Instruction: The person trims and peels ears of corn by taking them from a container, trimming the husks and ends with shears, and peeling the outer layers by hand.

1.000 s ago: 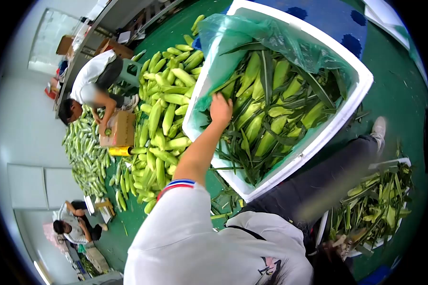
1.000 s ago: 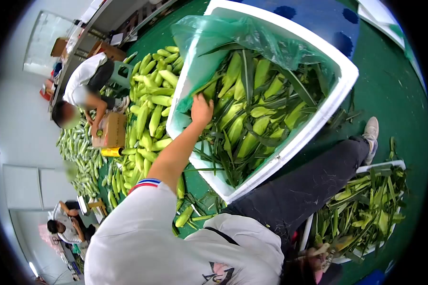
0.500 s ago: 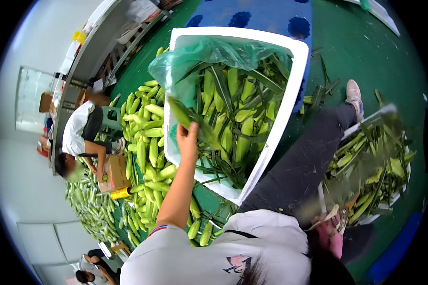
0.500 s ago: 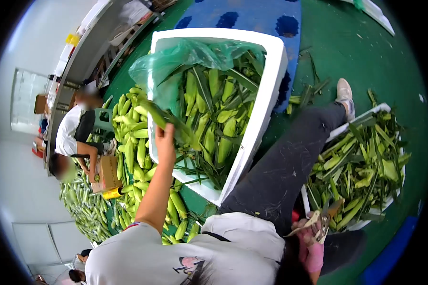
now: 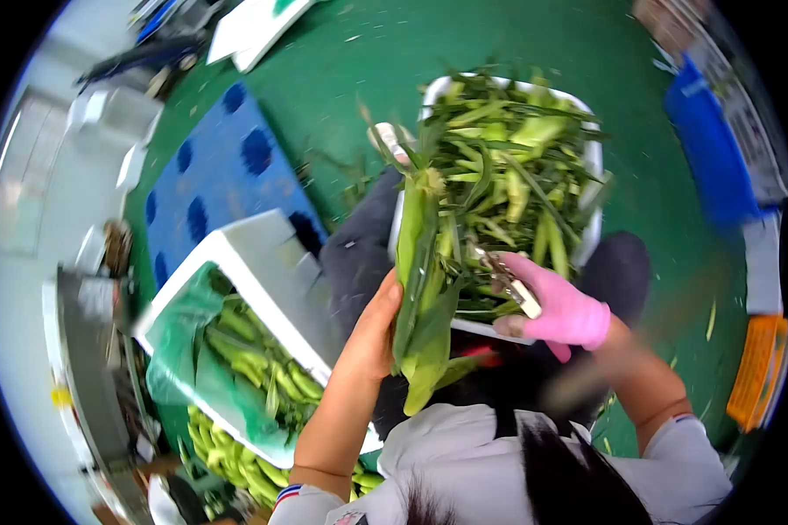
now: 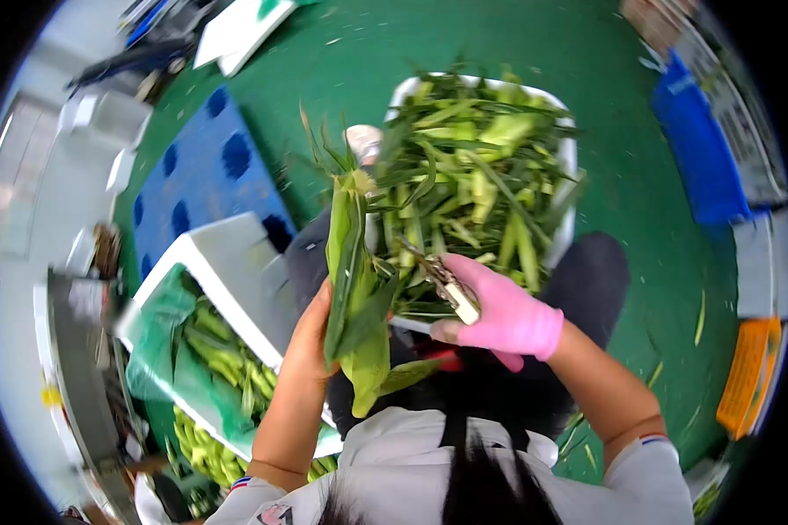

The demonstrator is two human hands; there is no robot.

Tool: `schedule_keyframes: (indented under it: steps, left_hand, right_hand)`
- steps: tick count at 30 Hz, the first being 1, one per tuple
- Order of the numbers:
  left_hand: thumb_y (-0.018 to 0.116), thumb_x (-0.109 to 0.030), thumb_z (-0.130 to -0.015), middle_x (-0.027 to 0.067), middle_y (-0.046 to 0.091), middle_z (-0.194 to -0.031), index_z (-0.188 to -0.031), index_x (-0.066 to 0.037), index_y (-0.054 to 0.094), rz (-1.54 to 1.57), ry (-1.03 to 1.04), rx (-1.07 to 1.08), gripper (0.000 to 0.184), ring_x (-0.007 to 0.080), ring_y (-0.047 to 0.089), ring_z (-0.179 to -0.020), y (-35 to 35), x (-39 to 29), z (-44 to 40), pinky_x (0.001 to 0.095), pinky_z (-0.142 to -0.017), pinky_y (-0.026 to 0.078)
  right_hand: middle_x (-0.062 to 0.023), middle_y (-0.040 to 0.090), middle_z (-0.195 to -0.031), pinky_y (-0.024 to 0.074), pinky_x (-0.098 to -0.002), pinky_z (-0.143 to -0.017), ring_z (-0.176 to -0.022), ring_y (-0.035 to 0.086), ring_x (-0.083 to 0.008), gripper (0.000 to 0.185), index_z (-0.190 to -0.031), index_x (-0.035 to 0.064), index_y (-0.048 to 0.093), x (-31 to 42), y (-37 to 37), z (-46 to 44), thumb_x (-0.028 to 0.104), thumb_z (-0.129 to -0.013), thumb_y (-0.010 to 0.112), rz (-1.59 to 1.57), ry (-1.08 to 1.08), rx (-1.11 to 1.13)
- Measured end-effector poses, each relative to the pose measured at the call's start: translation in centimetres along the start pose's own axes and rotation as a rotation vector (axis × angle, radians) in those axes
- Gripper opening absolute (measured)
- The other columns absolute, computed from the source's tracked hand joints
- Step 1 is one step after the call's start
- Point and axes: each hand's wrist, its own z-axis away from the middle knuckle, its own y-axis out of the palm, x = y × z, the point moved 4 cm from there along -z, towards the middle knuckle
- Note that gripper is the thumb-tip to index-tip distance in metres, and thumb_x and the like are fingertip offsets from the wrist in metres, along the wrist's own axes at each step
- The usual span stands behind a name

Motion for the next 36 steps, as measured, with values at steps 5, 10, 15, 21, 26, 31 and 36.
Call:
schedule_keyframes:
  steps: [5,10,15,21,26,31,36]
  left_hand:
    - [0.046,-0.045,-0.102,0.0130,0.057,-0.129,-0.151,-0.004,0.030,-0.355,-0.198,0.122,0.066,0.0209,0.060,-0.111,2.3,2.5,-2.9,0.0363,-0.094,0.051]
    - [0.046,-0.050,-0.100,0.0169,0.066,-0.109,-0.140,-0.003,0.047,-0.050,-0.555,0.017,0.062,0.0261,0.067,-0.093,3.8,3.2,-2.1,0.0379,-0.080,0.056]
    - [0.047,-0.065,-0.091,0.0187,0.059,-0.085,-0.128,-0.002,0.052,0.235,-0.575,0.279,0.074,0.0312,0.059,-0.066,3.6,4.5,-3.9,0.0419,-0.061,0.053]
    - [0.064,-0.042,-0.094,0.0106,0.059,-0.116,-0.132,-0.005,0.046,-0.159,0.153,-0.288,0.056,0.0248,0.060,-0.104,0.9,0.6,-6.2,0.0427,-0.092,0.050]
    - [0.067,-0.032,-0.094,0.0096,0.057,-0.125,-0.132,-0.007,0.044,0.014,0.462,-0.427,0.051,0.0244,0.057,-0.116,1.3,-2.2,-6.9,0.0449,-0.104,0.045]
    - [0.058,-0.044,-0.097,0.0107,0.055,-0.131,-0.129,-0.009,0.045,0.144,0.490,-0.433,0.049,0.0268,0.051,-0.129,3.6,0.0,-5.8,0.0457,-0.110,0.041]
    - [0.060,-0.048,-0.095,0.0093,0.057,-0.127,-0.125,-0.009,0.048,0.213,0.522,-0.435,0.051,0.0251,0.054,-0.123,2.3,3.2,-6.2,0.0442,-0.107,0.043]
  right_hand:
    - [-0.0229,0.052,-0.123,0.0443,-0.0395,-0.101,-0.116,0.054,-0.0347,0.087,-0.138,-0.0044,0.040,-1.6,-4.0,1.7,0.032,-0.070,0.080,0.202,-0.153,-0.011]
    - [-0.0184,0.061,-0.103,0.0507,-0.0395,-0.086,-0.096,0.062,-0.0308,0.063,-0.117,-0.0022,0.053,-2.7,-4.8,1.8,0.030,-0.070,0.080,0.456,-0.589,-0.171]
    - [-0.0045,0.061,-0.077,0.0523,-0.0274,-0.059,-0.061,0.060,-0.0128,0.035,-0.108,0.0000,0.059,-8.0,-2.1,2.0,0.022,-0.084,0.072,-0.623,0.075,-0.031]
    - [-0.0086,0.061,-0.087,0.0526,-0.0310,-0.071,-0.078,0.063,-0.0182,0.044,-0.122,0.0014,0.049,-7.8,1.5,5.0,0.019,-0.087,0.068,-1.062,0.108,-0.139]
    - [-0.0031,0.056,-0.098,0.0452,-0.0244,-0.080,-0.088,0.054,-0.0106,0.055,-0.131,0.0012,0.045,-5.7,4.6,6.3,0.013,-0.082,0.068,-0.900,0.139,0.053]
    - [-0.0045,0.056,-0.100,0.0460,-0.0274,-0.081,-0.088,0.054,-0.0132,0.070,-0.132,-0.0022,0.042,-8.7,5.2,1.4,0.024,-0.078,0.077,-0.789,0.040,-0.195]
    - [-0.0032,0.058,-0.090,0.0486,-0.0290,-0.075,-0.083,0.056,-0.0134,0.049,-0.117,-0.0009,0.056,-8.6,2.5,-1.7,0.018,-0.077,0.074,-0.195,-0.089,-0.586]
